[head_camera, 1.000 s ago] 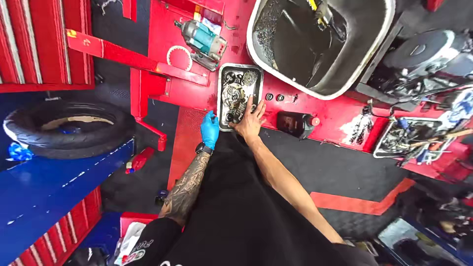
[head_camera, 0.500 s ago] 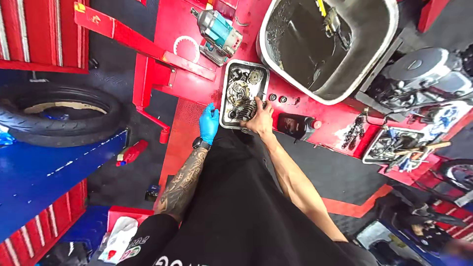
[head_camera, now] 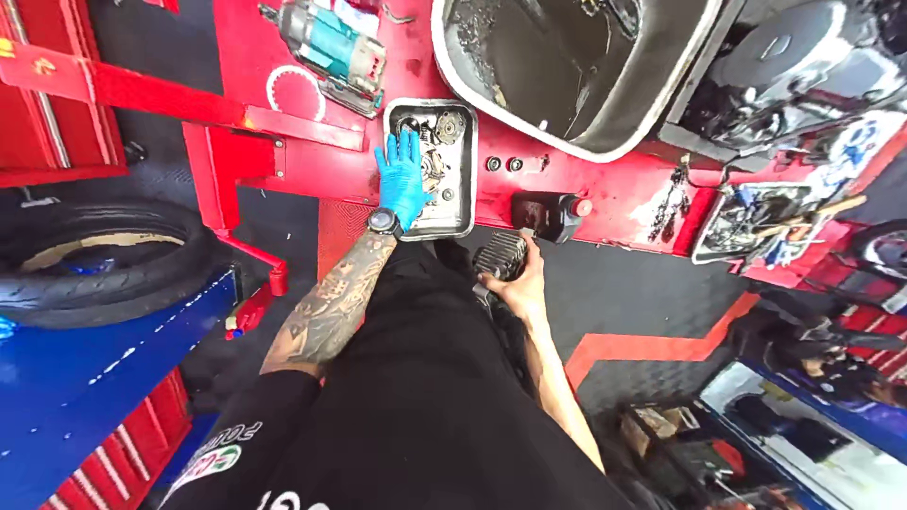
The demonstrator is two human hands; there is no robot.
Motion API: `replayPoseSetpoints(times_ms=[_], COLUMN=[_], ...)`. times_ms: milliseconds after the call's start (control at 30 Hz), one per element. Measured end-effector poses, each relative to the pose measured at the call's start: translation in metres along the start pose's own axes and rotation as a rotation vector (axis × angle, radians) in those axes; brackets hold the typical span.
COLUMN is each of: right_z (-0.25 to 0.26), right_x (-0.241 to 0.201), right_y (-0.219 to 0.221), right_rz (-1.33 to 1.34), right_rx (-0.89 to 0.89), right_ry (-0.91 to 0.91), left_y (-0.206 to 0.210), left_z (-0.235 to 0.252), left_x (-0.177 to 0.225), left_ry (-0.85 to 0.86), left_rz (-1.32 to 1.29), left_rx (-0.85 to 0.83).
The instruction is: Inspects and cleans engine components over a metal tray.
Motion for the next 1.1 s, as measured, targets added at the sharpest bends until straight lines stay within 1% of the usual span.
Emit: replayPoseSetpoints(times_ms=[67,133,367,500,633,767,867,933,1100], right_z=[-0.006,-0.013,-0.024,-0.023,-0.022,-0.019,-0.015,-0.012,-0.011], right_x=[0.01,0.017,0.025,0.022,0.022,0.024,0.028,0.032,0.041], right_y=[0.002,0.004,0.011,0.012,0.006,0.0,-0.002,-0.002,-0.003], right_rz=[0.007,0.017,0.028,0.027,0.025,0.077,0.11,0.117,0.143], right_rx=[0.018,0.017,0.008,0.006,-0.016,-0.007,-0.01,-0.01,-0.02], right_ry=[0.021,0.041,0.082,0.067,0.086,0.123,0.142,0.141,0.153], left_y=[0.014,0.025,0.042,0.043,0.031,-0.013,-0.041,-0.053,-0.065], left_z=[0.014,0.022,0.036,0.041,0.043,0.035,0.026,0.023,0.022], left_x=[0.008,0.008,0.016,0.018,0.014,0.01,-0.004,-0.013,-0.027], left_ry=[0.081,0.143,0.279,0.343,0.388,0.304,0.222,0.187,0.132], left_rz=[0.192,0.283,0.371,0.394,0.292,0.06,-0.144,-0.245,-0.381], left_rx=[-0.062,-0.091,-0.18,-0.179,-0.146,-0.05,-0.004,0.013,-0.007])
Point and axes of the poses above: each hand's wrist, its own z-axis towards the middle knuckle, its own y-axis out of the palm, x = y × z, the point moved 3 cm from there along z, towards the middle knuckle, and after that the axes turned 12 degrees about x, right-handed, at the moved point
